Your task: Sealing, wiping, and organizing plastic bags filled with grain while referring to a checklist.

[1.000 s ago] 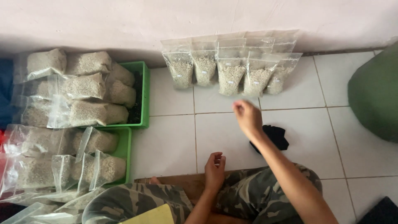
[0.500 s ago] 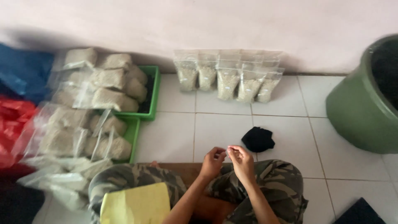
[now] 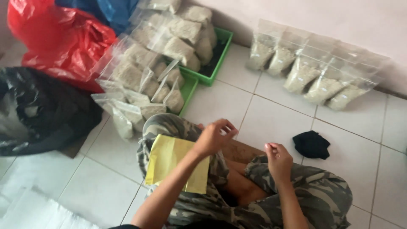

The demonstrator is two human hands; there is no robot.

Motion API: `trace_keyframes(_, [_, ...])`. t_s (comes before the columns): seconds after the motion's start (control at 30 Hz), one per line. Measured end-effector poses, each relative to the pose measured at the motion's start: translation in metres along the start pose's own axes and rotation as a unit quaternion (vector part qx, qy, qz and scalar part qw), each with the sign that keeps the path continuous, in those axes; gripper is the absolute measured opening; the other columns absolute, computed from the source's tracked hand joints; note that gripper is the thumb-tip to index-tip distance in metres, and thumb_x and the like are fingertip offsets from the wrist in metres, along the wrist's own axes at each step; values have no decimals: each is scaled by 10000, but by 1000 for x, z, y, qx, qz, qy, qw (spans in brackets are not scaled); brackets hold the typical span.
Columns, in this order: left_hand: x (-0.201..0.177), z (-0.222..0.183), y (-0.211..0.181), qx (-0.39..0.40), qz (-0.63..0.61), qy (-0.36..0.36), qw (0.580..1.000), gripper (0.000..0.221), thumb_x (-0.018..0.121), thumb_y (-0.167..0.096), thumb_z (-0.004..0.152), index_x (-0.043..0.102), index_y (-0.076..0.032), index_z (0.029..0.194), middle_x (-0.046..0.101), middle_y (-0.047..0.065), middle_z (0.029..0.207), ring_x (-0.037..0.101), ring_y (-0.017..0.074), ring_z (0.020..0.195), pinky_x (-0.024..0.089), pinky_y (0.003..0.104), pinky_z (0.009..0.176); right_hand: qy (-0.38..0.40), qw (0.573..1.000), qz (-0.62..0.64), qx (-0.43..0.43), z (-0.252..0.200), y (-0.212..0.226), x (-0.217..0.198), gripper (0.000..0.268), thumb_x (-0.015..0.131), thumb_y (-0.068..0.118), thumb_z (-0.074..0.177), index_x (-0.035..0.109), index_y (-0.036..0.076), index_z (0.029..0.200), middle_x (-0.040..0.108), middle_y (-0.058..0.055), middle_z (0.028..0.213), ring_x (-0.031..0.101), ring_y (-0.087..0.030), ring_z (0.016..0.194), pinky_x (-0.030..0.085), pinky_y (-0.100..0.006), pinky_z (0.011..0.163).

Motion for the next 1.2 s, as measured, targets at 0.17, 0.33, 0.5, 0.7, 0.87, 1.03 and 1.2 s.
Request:
trace_keyframes(0.17, [-93, 30, 36, 88, 198, -139, 966, 119, 690, -215, 850, 695, -104, 894, 693, 122, 887, 665, 354, 897, 534, 467, 743, 23, 999, -25, 14, 4, 3, 8, 186, 686, 212, 971, 726, 38, 1025, 720, -146, 901, 706, -310, 816, 563, -390, 705])
trace_keyframes(0.33, [-159, 74, 103, 30, 443, -267, 855, 209, 664, -286, 808, 665, -128, 945, 652, 100, 962, 607, 302, 967, 485, 434, 778, 44, 996, -56, 54, 7, -10, 18, 189, 685, 287, 956, 736, 120, 1028, 733, -107, 907, 707, -308, 860, 564, -403, 739])
trace_keyframes(0.5, [-154, 121, 183, -80, 495, -156, 851, 157, 619, -237, 793, 706, -179, 910, 701, 18, 870, 641, 246, 954, 472, 392, 790, 39, 994, -63, 81, 6, -22, 19, 164, 700, 298, 949, 746, 148, 998, 737, -98, 892, 710, -309, 860, 564, -393, 748])
trace_keyframes(0.7, [-149, 120, 173, -63, 501, -134, 853, 129, 590, -211, 805, 692, -158, 863, 696, 36, 836, 631, 256, 921, 455, 398, 774, 23, 995, -48, 79, 5, -11, 12, 145, 705, 273, 923, 748, 145, 977, 737, -109, 866, 709, -313, 847, 569, -402, 747])
trace_keyframes(0.87, [-155, 115, 163, -10, 435, -177, 883, 153, 591, -282, 787, 664, -151, 812, 660, 56, 801, 613, 270, 911, 454, 412, 779, 21, 994, -45, 97, 2, -28, 17, 154, 705, 314, 901, 741, 184, 974, 741, -80, 871, 712, -282, 864, 572, -395, 755])
trace_keyframes(1.03, [-165, 92, 69, 65, 385, -180, 903, 184, 583, -353, 814, 606, -174, 781, 613, 39, 758, 591, 258, 898, 467, 420, 767, 4, 996, -26, 90, -1, -34, 17, 154, 705, 319, 888, 736, 183, 953, 744, -63, 846, 719, -269, 830, 578, -377, 717])
trace_keyframes(1.2, [-142, 74, -29, 238, 360, -134, 892, 144, 645, -295, 846, 611, -159, 817, 617, 32, 782, 605, 266, 871, 474, 407, 752, 6, 999, 25, 31, 8, 21, -3, 143, 711, 234, 874, 742, 111, 940, 743, -126, 861, 729, -303, 829, 596, -372, 689])
Point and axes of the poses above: each hand's wrist, its own z-axis towards the middle knuckle, its own x-axis out of the palm, y = z × x, the point moved 8 cm from there along z, towards the middle knuckle
